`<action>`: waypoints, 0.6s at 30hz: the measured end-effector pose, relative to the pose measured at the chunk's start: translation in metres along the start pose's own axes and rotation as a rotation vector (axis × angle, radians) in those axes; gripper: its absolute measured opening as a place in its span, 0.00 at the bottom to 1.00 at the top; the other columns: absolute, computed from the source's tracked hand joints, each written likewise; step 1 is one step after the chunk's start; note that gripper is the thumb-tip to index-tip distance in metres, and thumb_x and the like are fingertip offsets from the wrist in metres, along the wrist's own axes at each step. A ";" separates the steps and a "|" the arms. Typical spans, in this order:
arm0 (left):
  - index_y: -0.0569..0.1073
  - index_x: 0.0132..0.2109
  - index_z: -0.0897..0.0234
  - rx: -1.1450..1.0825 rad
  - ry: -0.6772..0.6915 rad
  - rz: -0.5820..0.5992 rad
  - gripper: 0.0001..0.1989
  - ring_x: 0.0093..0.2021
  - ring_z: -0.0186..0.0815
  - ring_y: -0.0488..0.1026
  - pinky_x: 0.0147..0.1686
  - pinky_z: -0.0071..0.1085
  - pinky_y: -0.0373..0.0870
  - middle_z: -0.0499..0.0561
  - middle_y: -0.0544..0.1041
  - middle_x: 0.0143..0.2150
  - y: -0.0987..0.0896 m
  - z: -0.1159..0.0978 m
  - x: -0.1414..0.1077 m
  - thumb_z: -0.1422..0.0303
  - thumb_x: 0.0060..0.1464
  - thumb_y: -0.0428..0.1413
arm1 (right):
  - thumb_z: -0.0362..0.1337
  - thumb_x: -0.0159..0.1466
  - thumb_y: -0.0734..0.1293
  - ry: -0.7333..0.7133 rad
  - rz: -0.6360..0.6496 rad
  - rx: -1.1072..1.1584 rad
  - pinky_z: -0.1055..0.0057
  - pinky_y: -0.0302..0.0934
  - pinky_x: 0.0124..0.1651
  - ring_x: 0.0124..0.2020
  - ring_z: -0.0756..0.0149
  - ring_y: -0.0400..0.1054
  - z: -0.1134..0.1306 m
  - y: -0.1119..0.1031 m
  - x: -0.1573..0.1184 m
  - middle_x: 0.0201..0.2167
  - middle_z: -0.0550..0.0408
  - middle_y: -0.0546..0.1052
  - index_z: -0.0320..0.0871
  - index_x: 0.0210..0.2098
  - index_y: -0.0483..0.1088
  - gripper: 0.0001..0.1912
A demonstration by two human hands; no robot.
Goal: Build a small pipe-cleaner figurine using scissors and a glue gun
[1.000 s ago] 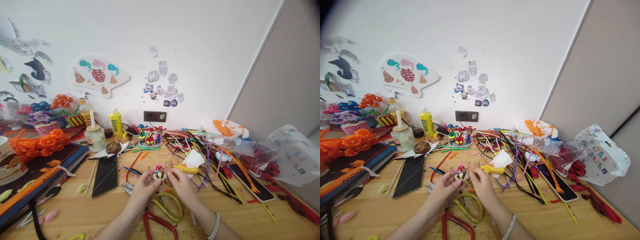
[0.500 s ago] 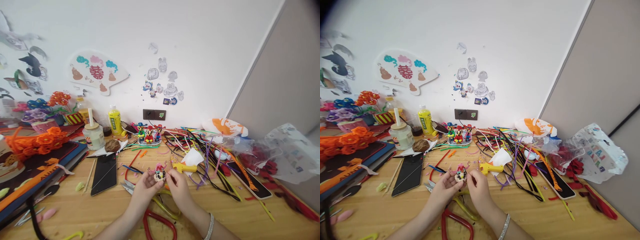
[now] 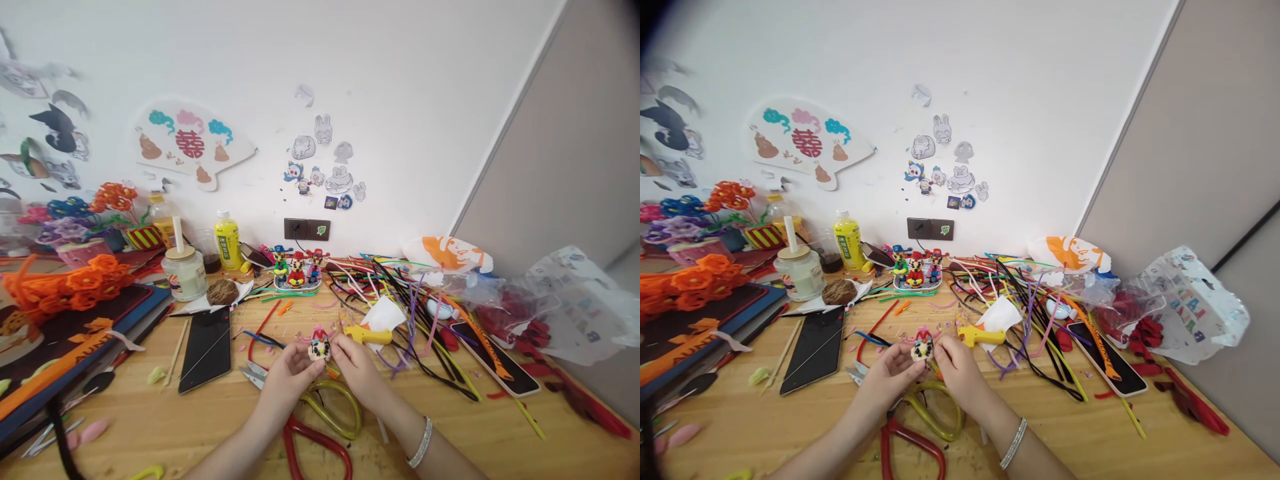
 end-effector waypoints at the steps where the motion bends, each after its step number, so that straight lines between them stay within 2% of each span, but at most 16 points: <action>1: 0.68 0.26 0.65 0.057 0.018 -0.005 0.15 0.23 0.31 0.70 0.26 0.26 0.66 0.45 0.74 0.21 -0.001 -0.003 0.000 0.65 0.31 0.65 | 0.35 0.62 0.54 -0.006 -0.016 -0.034 0.75 0.49 0.28 0.24 0.71 0.55 0.000 -0.001 0.000 0.21 0.61 0.61 0.43 0.22 0.57 0.12; 6: 0.68 0.23 0.65 0.174 0.040 0.002 0.16 0.19 0.31 0.67 0.22 0.26 0.63 0.45 0.71 0.17 -0.002 -0.005 0.001 0.57 0.36 0.60 | 0.33 0.61 0.54 -0.017 -0.130 -0.163 0.75 0.47 0.25 0.22 0.71 0.54 -0.004 -0.006 -0.002 0.19 0.61 0.60 0.43 0.21 0.59 0.12; 11: 0.67 0.23 0.65 0.095 0.003 0.019 0.16 0.20 0.32 0.68 0.23 0.27 0.64 0.45 0.72 0.18 -0.003 0.003 0.003 0.57 0.35 0.61 | 0.33 0.61 0.54 -0.054 -0.161 -0.173 0.74 0.49 0.27 0.24 0.70 0.56 -0.007 0.000 -0.006 0.20 0.60 0.62 0.43 0.23 0.59 0.11; 18: 0.67 0.23 0.64 0.089 0.022 -0.050 0.14 0.21 0.30 0.66 0.23 0.24 0.62 0.44 0.70 0.18 -0.004 -0.006 -0.004 0.59 0.37 0.61 | 0.33 0.62 0.53 -0.105 -0.171 -0.188 0.72 0.50 0.31 0.27 0.68 0.57 0.003 0.004 -0.011 0.23 0.57 0.63 0.43 0.25 0.59 0.11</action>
Point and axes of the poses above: each hand's wrist, its own x-axis towards the middle knuckle, its own y-axis out of the palm, z = x × y, the point moved 7 cm from there along x, towards the middle knuckle
